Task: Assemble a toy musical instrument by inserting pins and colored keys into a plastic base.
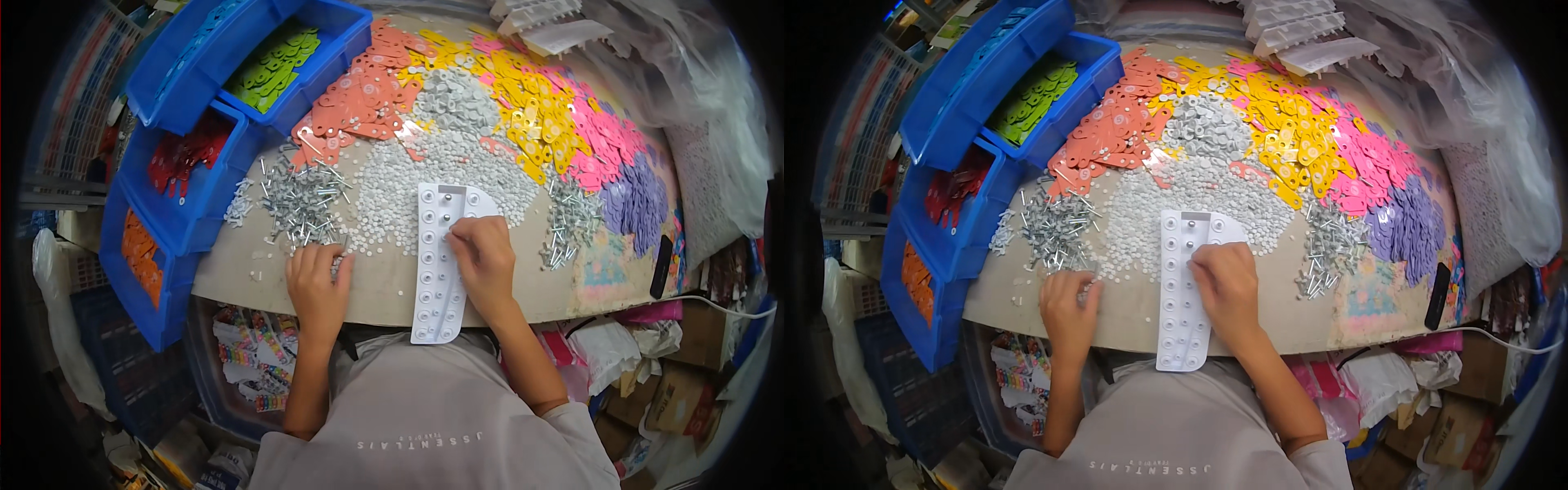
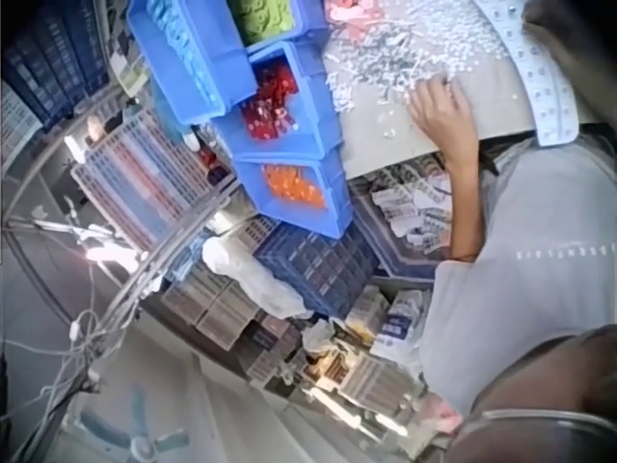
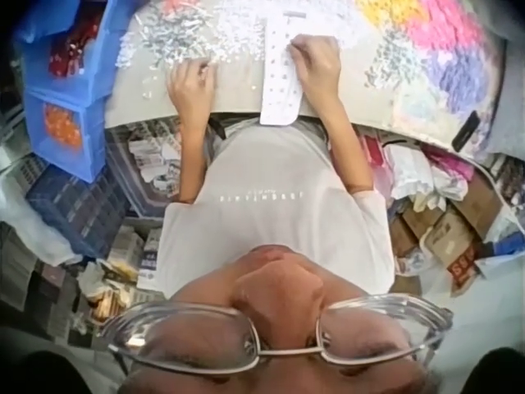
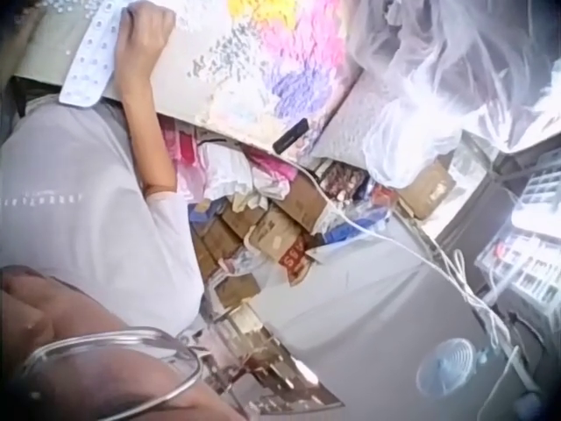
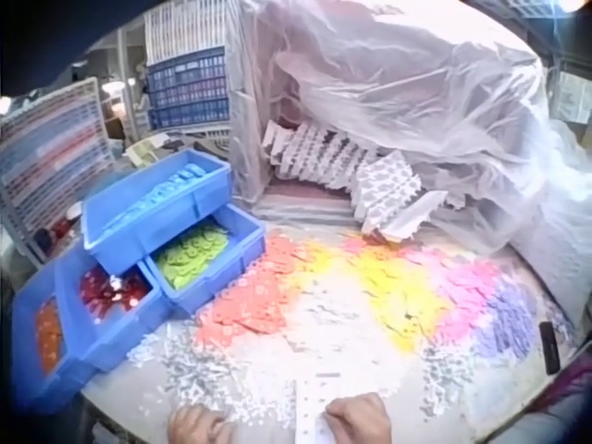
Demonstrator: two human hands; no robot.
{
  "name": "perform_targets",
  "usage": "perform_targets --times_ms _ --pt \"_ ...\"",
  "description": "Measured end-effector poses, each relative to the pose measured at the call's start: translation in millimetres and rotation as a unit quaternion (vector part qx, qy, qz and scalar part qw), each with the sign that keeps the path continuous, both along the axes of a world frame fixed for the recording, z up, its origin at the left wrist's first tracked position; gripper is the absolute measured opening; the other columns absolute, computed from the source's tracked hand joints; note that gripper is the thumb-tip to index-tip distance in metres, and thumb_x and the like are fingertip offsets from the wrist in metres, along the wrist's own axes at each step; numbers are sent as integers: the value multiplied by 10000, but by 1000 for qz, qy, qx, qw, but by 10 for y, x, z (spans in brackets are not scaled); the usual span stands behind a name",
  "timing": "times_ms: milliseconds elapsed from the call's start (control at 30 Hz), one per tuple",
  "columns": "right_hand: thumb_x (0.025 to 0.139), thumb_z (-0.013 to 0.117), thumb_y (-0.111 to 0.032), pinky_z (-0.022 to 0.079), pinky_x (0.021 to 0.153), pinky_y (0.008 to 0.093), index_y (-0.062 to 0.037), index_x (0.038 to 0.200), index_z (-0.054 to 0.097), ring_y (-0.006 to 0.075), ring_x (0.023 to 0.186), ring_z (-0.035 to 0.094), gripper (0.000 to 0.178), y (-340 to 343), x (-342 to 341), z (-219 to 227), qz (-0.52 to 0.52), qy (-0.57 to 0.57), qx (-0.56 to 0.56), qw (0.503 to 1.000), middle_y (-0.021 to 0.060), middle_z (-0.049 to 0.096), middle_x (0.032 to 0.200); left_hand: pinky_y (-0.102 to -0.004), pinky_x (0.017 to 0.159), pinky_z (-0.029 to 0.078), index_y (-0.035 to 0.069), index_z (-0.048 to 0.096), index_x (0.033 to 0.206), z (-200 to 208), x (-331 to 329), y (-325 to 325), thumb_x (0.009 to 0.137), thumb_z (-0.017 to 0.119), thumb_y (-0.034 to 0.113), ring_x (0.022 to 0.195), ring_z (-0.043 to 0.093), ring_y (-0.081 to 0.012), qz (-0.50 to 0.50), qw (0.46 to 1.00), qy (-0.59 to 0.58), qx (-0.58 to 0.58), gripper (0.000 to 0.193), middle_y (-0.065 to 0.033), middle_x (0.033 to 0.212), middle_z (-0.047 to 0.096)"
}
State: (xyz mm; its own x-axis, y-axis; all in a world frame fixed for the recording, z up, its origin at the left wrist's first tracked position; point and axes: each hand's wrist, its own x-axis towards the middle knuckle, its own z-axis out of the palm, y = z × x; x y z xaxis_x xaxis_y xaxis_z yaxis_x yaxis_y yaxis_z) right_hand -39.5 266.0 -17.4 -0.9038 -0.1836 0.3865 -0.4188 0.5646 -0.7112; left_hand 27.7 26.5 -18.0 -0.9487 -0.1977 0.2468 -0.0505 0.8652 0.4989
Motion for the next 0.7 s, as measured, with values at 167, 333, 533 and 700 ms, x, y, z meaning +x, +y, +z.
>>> perform_targets --times_ms 167,333,533,700 --pt "764 761 31 476 851 391 -41 936 690 299 970 592 200 31 0 94 54 18 83 995 83 678 1011 -412 834 443 60 680 896 -16 -37 -5 829 767 117 850 596 -284 3 1000 -6 -2 123 -75 840 621" --pt "844 727 -45 452 869 416 -41 969 691 291 963 583 130 307 77 182 -72 23 124 989 110 642 960 -425 819 444 57 657 903 35 -41 -18 863 738 94 887 600 -300 5 1000 -11 -25 98 -78 888 633" --pt "867 703 -34 442 856 408 -30 985 673 306 932 574 122 1026 183 269 -157 -67 265 949 113 626 937 -403 778 493 25 669 919 149 -140 164 850 731 10 851 632 -288 -26 981 -3 191 94 -97 882 666" --pt "872 693 -22 443 872 415 -23 987 665 325 958 562 118 1090 238 213 -142 -70 268 950 119 628 962 -397 778 518 15 697 946 271 -344 485 812 752 -36 866 643 -295 -154 968 87 177 154 -103 922 684"
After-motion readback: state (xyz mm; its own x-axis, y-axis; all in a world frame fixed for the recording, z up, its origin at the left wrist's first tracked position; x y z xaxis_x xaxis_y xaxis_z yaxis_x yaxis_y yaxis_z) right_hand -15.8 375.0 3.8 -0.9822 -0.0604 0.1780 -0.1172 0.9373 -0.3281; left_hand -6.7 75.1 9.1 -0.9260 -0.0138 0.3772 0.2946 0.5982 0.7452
